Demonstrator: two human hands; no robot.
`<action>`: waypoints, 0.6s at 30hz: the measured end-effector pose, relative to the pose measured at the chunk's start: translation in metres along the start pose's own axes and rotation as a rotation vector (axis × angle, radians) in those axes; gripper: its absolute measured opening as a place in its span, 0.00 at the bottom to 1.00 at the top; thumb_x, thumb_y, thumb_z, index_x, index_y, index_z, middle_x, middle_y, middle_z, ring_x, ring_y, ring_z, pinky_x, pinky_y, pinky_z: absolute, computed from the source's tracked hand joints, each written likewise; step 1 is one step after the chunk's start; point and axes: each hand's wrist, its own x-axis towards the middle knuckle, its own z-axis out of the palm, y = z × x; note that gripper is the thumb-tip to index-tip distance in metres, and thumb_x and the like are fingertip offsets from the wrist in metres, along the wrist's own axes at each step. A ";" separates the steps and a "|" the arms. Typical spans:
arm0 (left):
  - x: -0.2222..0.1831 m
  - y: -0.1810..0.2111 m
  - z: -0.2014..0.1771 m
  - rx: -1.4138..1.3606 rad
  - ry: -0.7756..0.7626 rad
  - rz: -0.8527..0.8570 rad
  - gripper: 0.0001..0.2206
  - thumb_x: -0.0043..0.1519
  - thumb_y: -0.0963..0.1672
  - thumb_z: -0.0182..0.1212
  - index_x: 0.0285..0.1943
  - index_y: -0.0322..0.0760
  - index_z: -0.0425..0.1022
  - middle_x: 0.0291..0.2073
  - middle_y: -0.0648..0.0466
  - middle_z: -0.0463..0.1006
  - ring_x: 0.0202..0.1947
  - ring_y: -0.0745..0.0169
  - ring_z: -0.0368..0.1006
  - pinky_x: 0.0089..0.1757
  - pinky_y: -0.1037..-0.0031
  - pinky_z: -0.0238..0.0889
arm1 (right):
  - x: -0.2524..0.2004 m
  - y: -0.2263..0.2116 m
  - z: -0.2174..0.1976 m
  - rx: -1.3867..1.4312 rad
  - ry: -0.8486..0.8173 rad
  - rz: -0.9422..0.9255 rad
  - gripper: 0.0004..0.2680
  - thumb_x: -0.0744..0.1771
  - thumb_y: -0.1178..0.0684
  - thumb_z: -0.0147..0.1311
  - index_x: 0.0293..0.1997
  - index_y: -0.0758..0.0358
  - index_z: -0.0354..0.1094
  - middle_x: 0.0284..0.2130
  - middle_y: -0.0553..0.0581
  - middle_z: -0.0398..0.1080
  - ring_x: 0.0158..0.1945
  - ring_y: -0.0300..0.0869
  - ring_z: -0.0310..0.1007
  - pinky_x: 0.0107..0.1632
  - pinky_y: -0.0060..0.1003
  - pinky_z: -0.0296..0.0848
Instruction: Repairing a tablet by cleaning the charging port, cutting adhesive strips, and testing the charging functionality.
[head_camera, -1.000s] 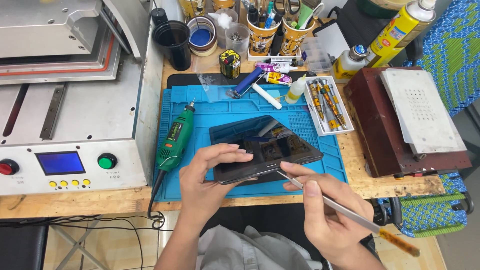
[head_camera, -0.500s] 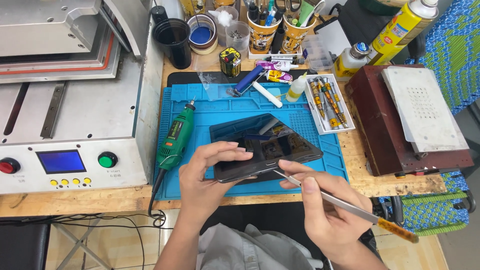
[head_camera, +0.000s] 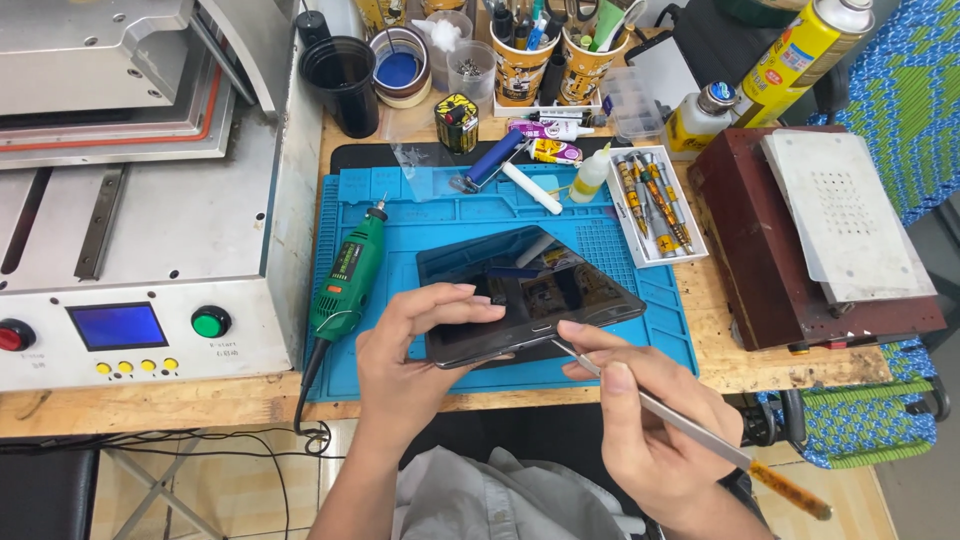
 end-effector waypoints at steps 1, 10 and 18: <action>0.000 -0.001 0.000 0.000 0.000 -0.002 0.15 0.48 0.41 0.60 0.41 0.35 0.61 0.31 0.55 0.75 0.40 0.65 0.71 0.45 0.77 0.64 | 0.000 0.001 0.001 0.000 -0.001 0.001 0.10 0.62 0.60 0.36 0.20 0.70 0.63 0.22 0.58 0.69 0.31 0.45 0.74 0.31 0.25 0.70; 0.000 -0.003 0.001 0.035 0.002 0.048 0.15 0.47 0.40 0.61 0.41 0.34 0.61 0.32 0.56 0.75 0.41 0.64 0.71 0.44 0.78 0.64 | -0.003 0.003 -0.004 -0.124 -0.072 -0.051 0.09 0.62 0.58 0.36 0.23 0.66 0.64 0.25 0.52 0.71 0.35 0.40 0.73 0.33 0.20 0.68; -0.001 -0.002 0.001 0.035 0.011 0.037 0.14 0.48 0.40 0.60 0.40 0.34 0.62 0.31 0.56 0.75 0.41 0.64 0.71 0.45 0.77 0.64 | 0.001 0.002 0.002 0.099 0.041 -0.052 0.08 0.61 0.63 0.36 0.20 0.72 0.60 0.18 0.61 0.67 0.29 0.49 0.74 0.31 0.29 0.73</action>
